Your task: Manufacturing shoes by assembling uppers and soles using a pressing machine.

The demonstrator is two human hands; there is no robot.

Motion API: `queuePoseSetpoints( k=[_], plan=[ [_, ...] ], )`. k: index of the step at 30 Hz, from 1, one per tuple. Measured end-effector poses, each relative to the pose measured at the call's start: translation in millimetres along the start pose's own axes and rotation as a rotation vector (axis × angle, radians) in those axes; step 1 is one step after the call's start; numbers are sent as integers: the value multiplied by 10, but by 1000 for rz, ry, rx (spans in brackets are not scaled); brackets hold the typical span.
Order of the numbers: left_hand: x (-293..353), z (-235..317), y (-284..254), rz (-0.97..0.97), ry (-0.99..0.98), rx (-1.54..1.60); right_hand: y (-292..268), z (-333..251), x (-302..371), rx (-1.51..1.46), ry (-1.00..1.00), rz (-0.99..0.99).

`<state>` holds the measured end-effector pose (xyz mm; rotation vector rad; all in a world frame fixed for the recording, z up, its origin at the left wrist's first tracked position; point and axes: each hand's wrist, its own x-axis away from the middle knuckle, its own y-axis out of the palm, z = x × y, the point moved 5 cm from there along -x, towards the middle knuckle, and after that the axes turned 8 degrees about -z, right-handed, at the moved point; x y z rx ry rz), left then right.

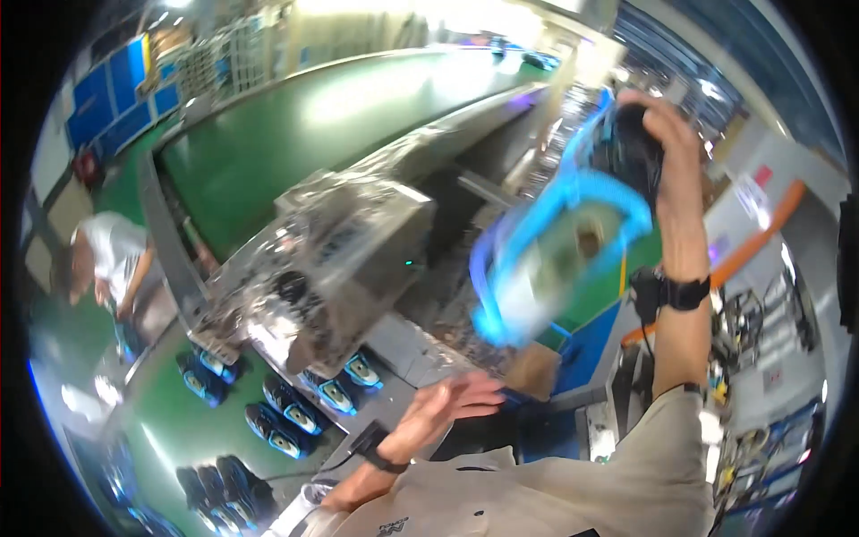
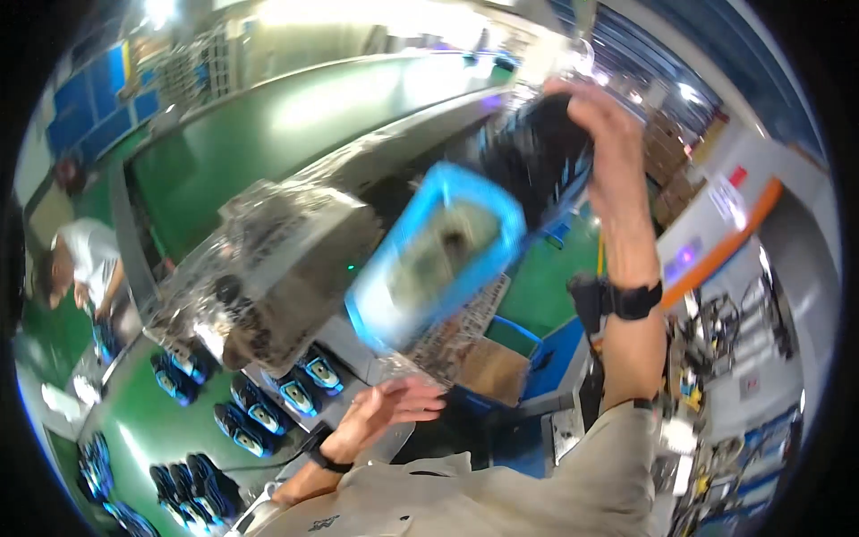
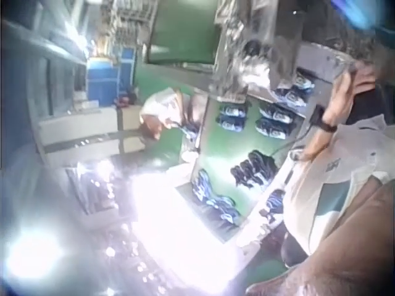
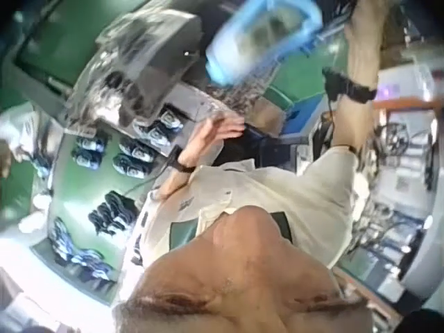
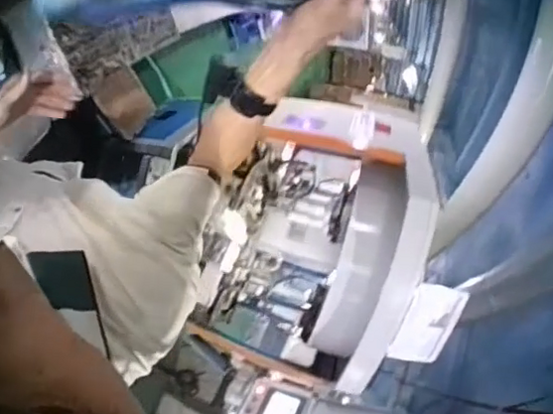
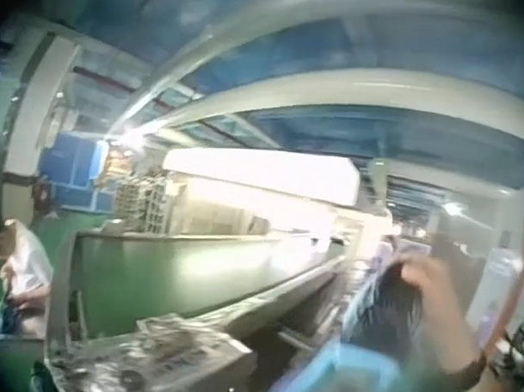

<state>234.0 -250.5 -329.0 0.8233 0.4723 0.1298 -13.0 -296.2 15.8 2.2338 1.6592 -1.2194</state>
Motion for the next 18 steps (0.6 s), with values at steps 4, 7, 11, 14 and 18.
queuePoseSetpoints(
  k=[4, 7, 11, 14, 18],
  plan=[
    [-935, -429, 880, -360, -161, 464, -711, -47, 1451, 131, 155, 43],
    [-1183, -1139, 1302, -358, -418, 561, -1131, 78, 2585, 29, 393, 208],
    [-1295, -1913, 1590, -186, -472, 430, -1552, -175, 4076, 151, 517, 555],
    [-1466, -2546, 1710, -191, -486, 155, -1453, -518, 5088, 10, 512, 715],
    [-1431, -3527, 2056, -215, -519, -242, -1432, -382, 6441, 131, 636, 1030]
  ],
)
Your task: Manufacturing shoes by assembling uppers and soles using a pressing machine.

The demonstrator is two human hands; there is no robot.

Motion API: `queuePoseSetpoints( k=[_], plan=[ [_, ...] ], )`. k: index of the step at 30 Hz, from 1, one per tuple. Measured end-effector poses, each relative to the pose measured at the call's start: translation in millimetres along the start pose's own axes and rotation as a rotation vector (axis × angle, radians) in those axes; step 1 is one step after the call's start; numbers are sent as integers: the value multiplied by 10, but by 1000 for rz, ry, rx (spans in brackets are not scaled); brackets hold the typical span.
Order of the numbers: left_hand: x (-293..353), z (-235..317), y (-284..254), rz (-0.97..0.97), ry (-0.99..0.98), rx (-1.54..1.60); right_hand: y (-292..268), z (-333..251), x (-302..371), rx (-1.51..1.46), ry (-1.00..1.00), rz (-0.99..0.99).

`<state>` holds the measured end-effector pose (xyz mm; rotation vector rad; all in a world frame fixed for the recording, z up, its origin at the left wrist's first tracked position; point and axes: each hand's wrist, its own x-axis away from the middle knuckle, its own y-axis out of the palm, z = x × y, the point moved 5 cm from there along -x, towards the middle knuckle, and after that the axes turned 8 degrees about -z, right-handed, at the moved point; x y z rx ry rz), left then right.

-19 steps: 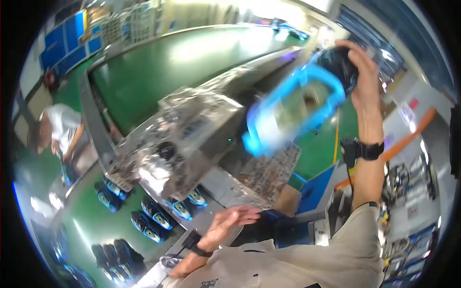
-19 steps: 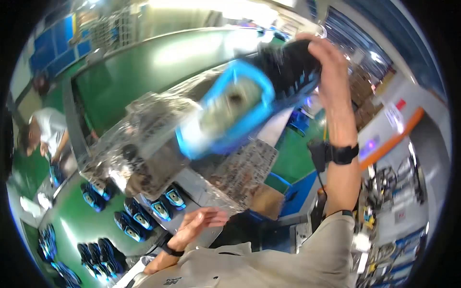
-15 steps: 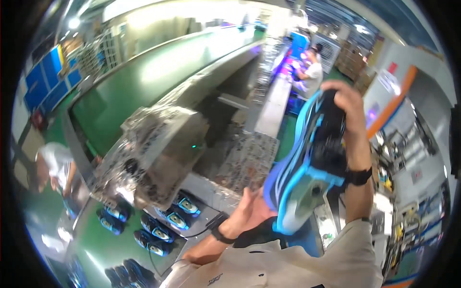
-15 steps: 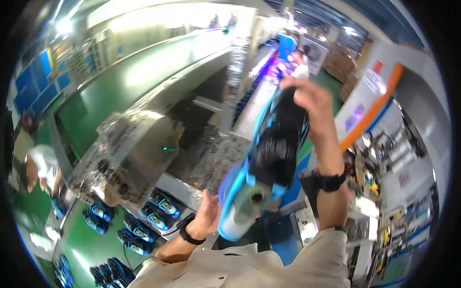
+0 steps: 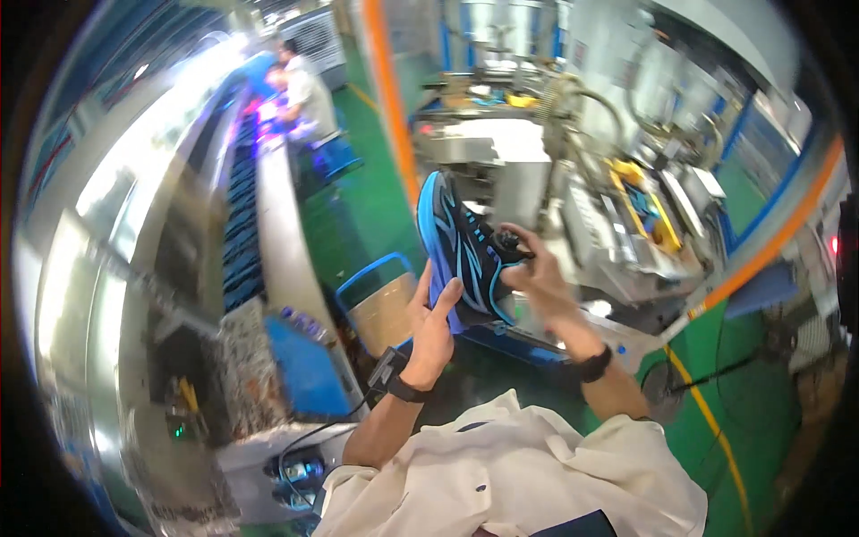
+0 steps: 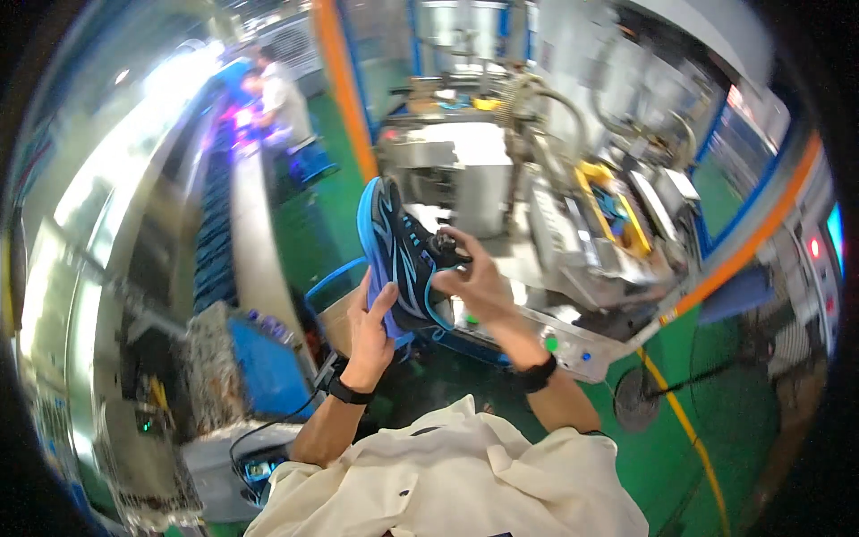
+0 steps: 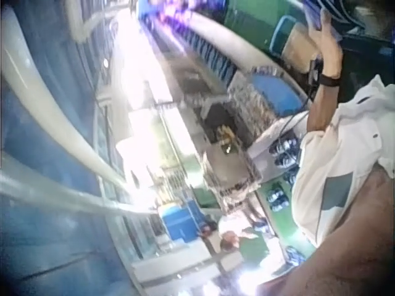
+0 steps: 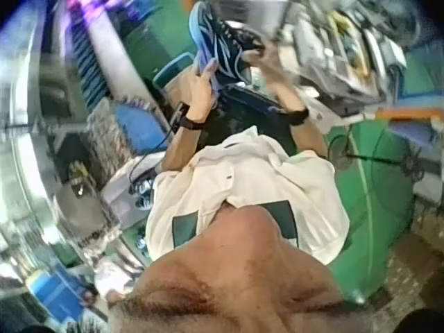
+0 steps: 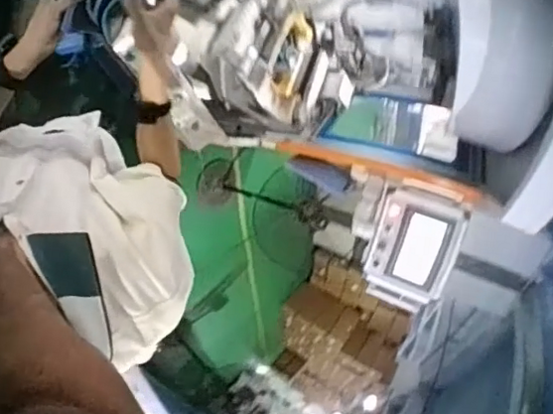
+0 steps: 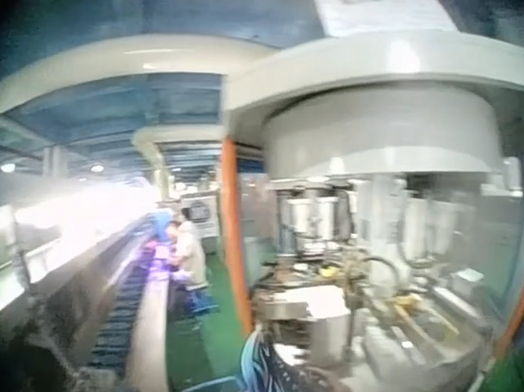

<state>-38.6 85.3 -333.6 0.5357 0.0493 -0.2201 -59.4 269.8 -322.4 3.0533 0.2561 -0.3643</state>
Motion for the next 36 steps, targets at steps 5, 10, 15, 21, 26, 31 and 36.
queuePoseSetpoints(
  k=[5, 10, 15, 21, 26, 31, 36],
  plan=[
    [-357, -1022, 794, -146, -66, -227, -1013, 592, 406, -76, 142, 446],
    [-972, -1779, 1690, -407, -267, -379, -2303, 785, 923, -227, 38, 752],
    [-2162, -2786, 1943, -384, -253, -440, -3246, 634, 1424, -109, 25, 978],
    [-3467, -3846, 2087, -167, -47, -1037, -3791, 334, 2096, 13, -36, 1190],
    [-3984, -4243, 2233, -97, -28, -1267, -3840, -68, 2280, 225, 21, 1348],
    [-4159, -3925, 1889, -89, -112, -889, -4294, -252, 1714, 493, 42, 1258],
    [-3265, -3137, 1636, -158, -657, 19, -4996, -235, 210, 762, 347, 947]
  ],
)
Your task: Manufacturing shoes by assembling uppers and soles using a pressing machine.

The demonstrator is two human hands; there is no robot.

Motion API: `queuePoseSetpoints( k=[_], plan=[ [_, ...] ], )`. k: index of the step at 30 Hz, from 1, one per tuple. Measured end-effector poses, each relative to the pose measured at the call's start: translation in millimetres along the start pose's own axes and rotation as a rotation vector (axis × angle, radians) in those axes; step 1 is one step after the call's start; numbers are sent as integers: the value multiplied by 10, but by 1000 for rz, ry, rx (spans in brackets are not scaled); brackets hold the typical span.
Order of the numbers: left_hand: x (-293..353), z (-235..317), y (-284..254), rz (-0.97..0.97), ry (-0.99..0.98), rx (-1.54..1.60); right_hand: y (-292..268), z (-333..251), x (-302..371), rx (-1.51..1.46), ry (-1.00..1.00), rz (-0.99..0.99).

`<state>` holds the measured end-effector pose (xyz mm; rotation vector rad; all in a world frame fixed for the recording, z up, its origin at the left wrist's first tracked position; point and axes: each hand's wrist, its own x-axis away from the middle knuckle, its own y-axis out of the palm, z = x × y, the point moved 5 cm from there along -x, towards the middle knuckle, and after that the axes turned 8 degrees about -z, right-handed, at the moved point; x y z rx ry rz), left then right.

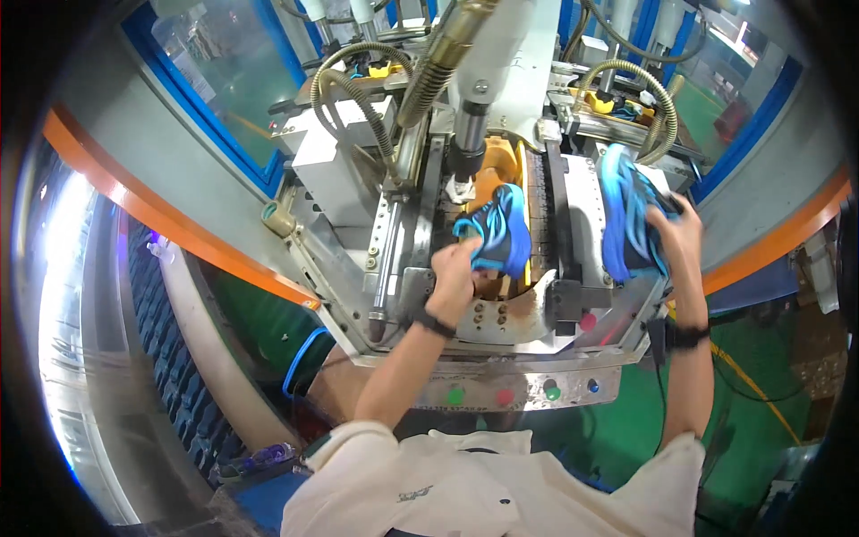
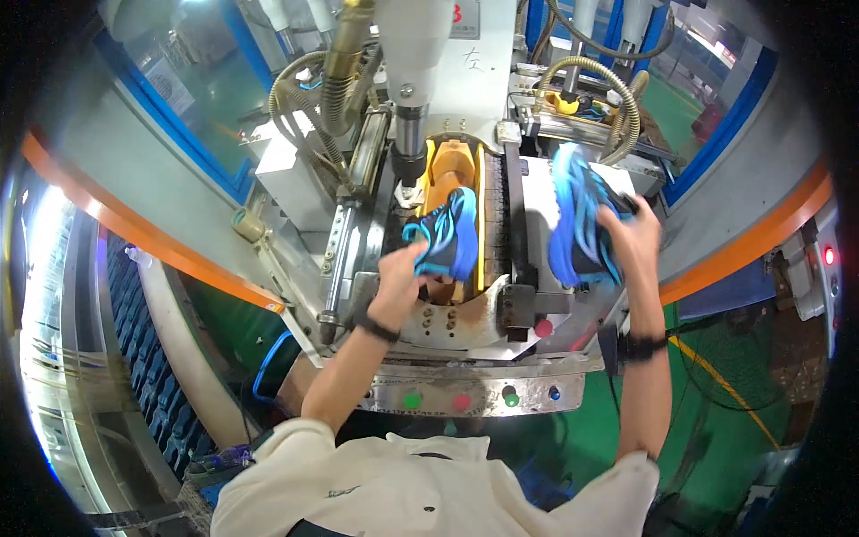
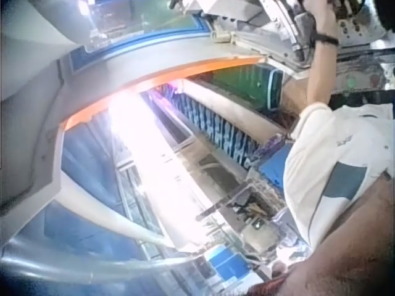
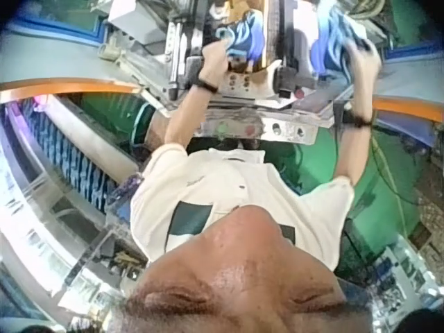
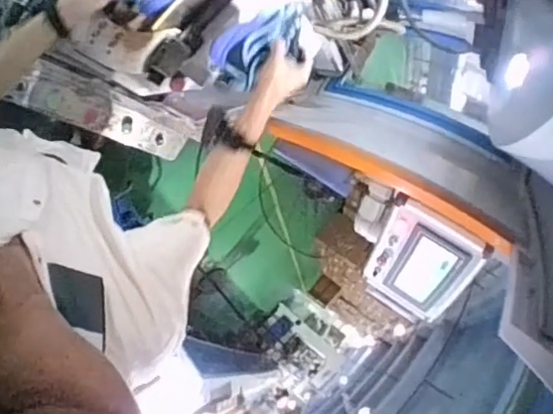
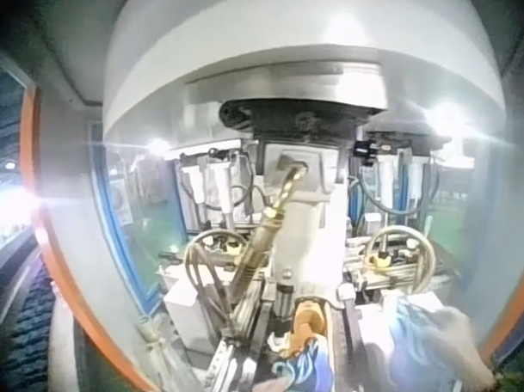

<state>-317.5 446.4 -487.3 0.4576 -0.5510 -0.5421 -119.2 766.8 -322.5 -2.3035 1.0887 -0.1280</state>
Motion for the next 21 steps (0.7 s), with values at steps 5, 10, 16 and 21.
queuePoseSetpoints(
  k=[5, 10, 16, 21],
  plan=[
    [1613, 370, -195, 104, -57, -158, 1577, -527, -687, 405, 88, -404],
    [2853, 732, -645, 252, 125, -292, 2935, -343, -683, 514, -42, -331],
    [4077, 562, -1067, 860, 365, -222, 3481, -104, -514, 570, -100, -181],
    [4708, 41, -1155, 1116, 387, -196, 3178, -604, 255, 438, -499, -143]
  ],
)
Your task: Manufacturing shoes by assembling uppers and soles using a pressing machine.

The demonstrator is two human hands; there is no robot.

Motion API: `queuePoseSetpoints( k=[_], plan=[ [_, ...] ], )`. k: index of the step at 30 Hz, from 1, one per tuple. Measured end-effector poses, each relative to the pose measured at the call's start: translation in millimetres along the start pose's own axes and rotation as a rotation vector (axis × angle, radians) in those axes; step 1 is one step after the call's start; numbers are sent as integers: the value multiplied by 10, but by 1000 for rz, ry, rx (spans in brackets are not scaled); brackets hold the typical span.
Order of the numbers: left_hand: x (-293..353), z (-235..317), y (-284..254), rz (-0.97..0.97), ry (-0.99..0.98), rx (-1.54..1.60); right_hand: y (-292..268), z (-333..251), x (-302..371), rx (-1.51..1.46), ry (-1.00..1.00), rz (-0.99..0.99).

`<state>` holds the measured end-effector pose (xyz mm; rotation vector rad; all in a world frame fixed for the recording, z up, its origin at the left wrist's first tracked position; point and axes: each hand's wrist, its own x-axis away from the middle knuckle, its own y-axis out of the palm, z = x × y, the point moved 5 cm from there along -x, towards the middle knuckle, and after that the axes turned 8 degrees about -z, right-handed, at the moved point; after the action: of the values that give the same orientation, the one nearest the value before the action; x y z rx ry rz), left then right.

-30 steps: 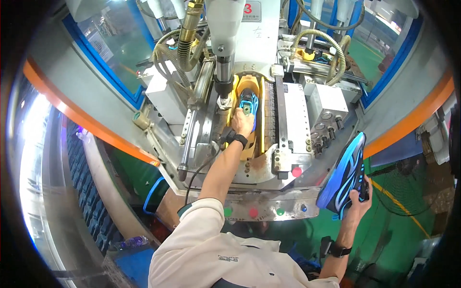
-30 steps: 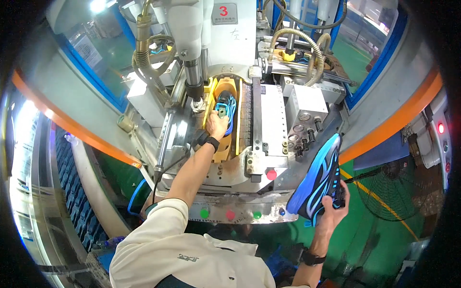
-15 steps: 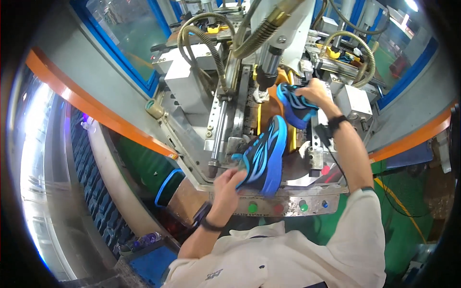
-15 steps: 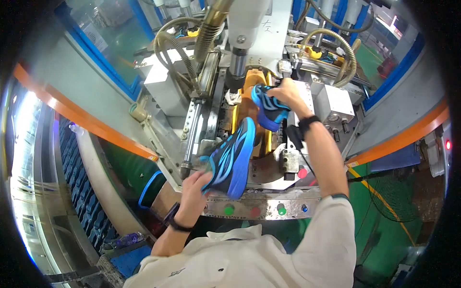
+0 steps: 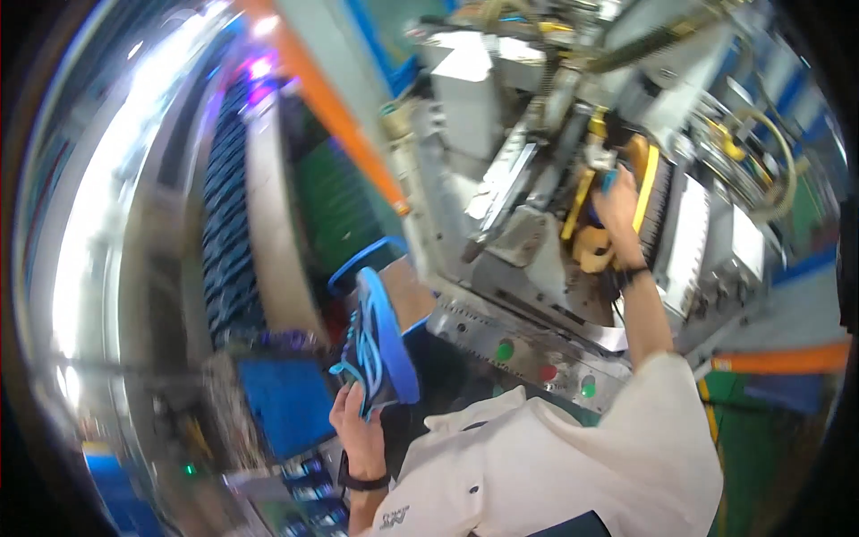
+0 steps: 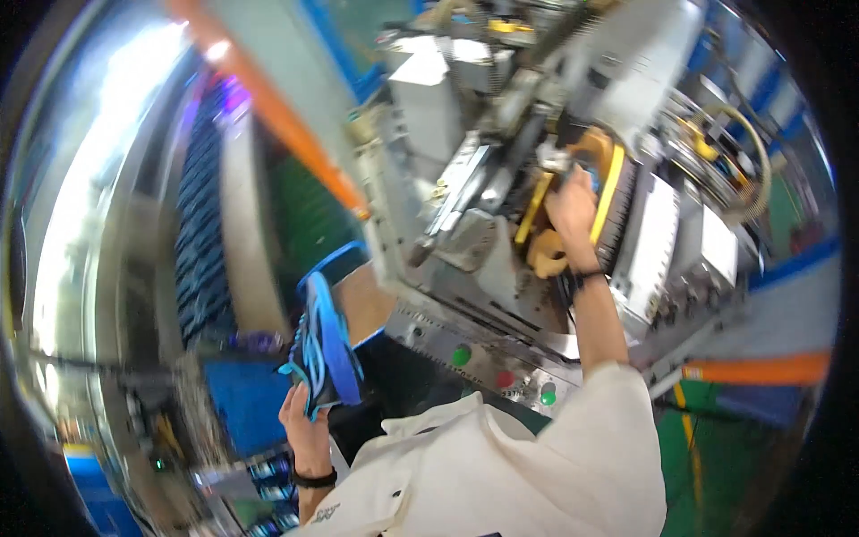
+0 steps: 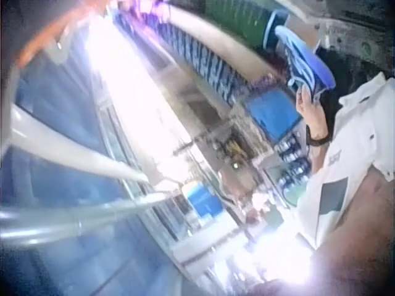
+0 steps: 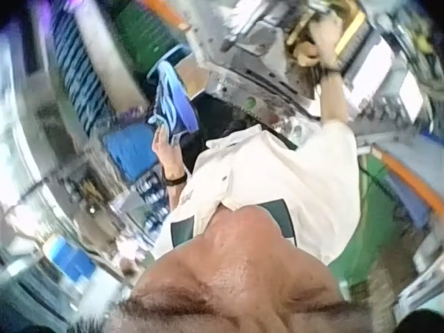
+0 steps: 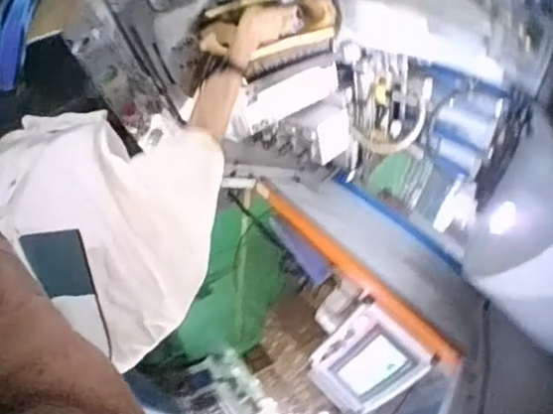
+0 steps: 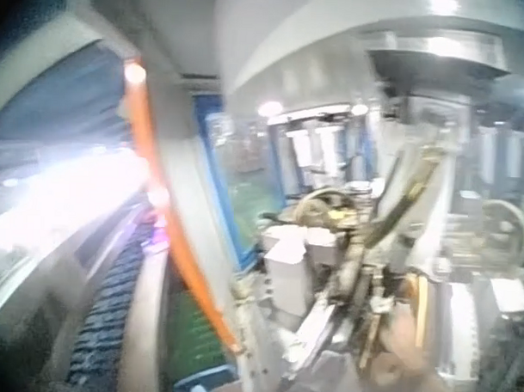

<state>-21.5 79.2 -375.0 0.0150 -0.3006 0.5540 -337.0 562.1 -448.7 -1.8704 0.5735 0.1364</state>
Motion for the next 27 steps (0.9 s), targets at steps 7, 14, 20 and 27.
queuePoseSetpoints(
  k=[7, 14, 20, 27],
  plan=[
    [617, -669, -226, 64, -211, 213, -72, -1233, 2379, -637, -410, -515],
    [1326, -1026, -650, 254, -269, 411, 1355, -985, 3216, -439, -616, -655],
    [1832, -1461, -1568, 583, -279, 648, 1438, -1013, 3162, -399, -649, -682],
    [2334, -1902, -3001, 967, -132, 784, 1505, -1862, 2820, -468, -597, -640]
  ],
)
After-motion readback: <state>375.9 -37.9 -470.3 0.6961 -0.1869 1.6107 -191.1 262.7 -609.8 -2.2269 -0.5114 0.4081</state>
